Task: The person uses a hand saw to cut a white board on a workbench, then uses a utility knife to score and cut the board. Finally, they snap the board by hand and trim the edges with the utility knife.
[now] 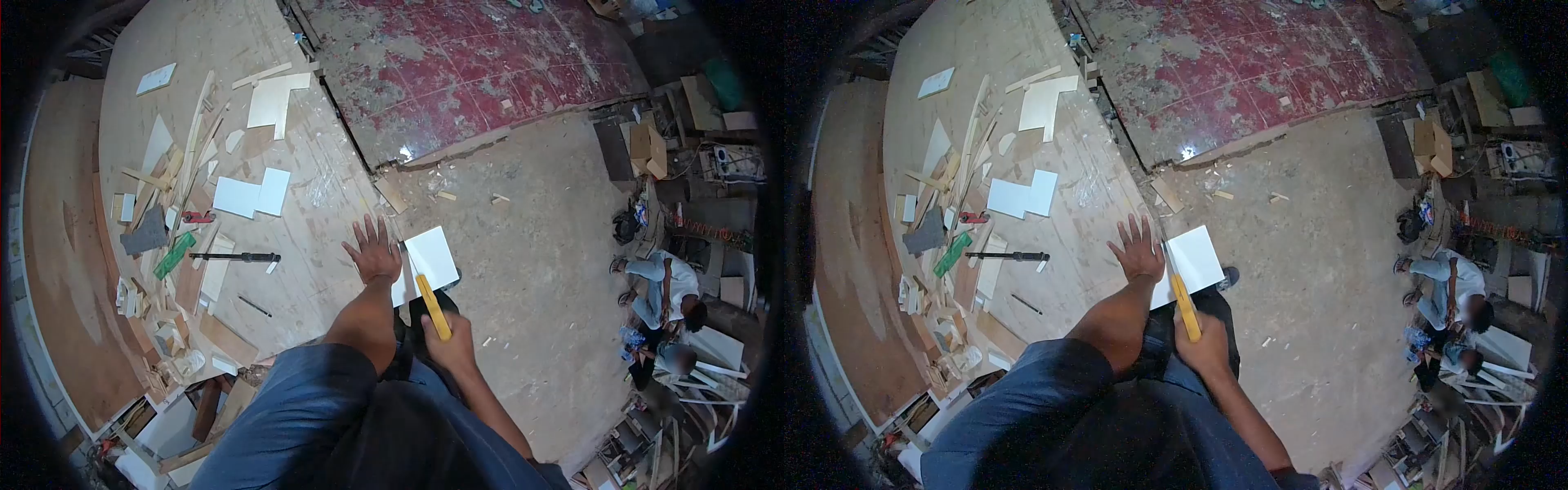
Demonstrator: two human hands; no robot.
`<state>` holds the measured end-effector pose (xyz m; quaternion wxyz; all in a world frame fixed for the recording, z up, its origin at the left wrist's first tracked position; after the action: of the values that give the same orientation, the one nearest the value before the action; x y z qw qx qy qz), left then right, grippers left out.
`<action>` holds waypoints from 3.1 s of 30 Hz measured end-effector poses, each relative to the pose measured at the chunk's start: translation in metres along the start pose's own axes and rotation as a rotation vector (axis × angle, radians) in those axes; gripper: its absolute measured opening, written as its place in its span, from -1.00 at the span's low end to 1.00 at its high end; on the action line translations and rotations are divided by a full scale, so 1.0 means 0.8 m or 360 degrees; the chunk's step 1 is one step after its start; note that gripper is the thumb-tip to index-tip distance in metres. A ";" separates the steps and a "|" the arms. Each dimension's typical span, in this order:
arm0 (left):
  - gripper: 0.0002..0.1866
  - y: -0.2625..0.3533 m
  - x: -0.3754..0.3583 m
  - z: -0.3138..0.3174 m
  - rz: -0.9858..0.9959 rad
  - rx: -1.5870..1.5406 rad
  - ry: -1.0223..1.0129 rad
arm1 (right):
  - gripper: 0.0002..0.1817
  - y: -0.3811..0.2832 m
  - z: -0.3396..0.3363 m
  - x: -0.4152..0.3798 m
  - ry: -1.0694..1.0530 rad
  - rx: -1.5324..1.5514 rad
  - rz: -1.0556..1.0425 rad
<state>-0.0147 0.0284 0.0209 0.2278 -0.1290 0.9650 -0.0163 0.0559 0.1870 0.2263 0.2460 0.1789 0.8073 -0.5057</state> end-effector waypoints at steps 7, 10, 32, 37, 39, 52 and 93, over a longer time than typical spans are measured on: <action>-0.23 -0.002 -0.005 0.014 0.0045 0.0052 0.0092 | -0.62 0.009 0.028 0.042 -0.0040 0.0120 -0.0061; -0.22 -0.005 -0.007 0.002 0.0192 0.0073 0.0201 | -0.61 0.003 0.030 0.041 -0.0026 0.0078 -0.0041; 0.03 -0.019 -0.041 -0.017 -0.0785 -0.0230 0.0000 | -0.62 -0.012 0.039 0.062 -0.0030 -0.0038 -0.0345; 0.04 -0.017 -0.031 0.006 -0.0839 -0.0317 0.0040 | -0.65 -0.010 0.033 0.068 -0.0073 -0.0028 -0.0321; 0.00 -0.016 -0.028 0.013 -0.0869 -0.0287 0.0140 | -0.66 -0.003 0.032 0.063 -0.0085 -0.0001 -0.0303; -0.03 -0.016 -0.024 0.011 -0.0878 -0.0284 0.0041 | -0.68 -0.043 -0.020 -0.024 -0.0145 -0.0051 -0.0018; 0.00 -0.013 -0.018 0.022 -0.0940 -0.0271 0.0067 | -0.66 0.001 0.002 0.012 0.0004 0.0124 -0.0043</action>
<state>0.0077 0.0223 0.0125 0.1816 -0.4221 0.8881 -0.0036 0.0485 0.1861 0.2195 0.2310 0.1782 0.7896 -0.5398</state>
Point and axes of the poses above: each hand's wrist, its own x-axis towards the middle knuckle, its own z-axis out of the palm, y = z × x, the point moved 4 cm from there along x, towards the middle knuckle, and after that the axes turned 10 degrees about x, right-handed, at the moved point
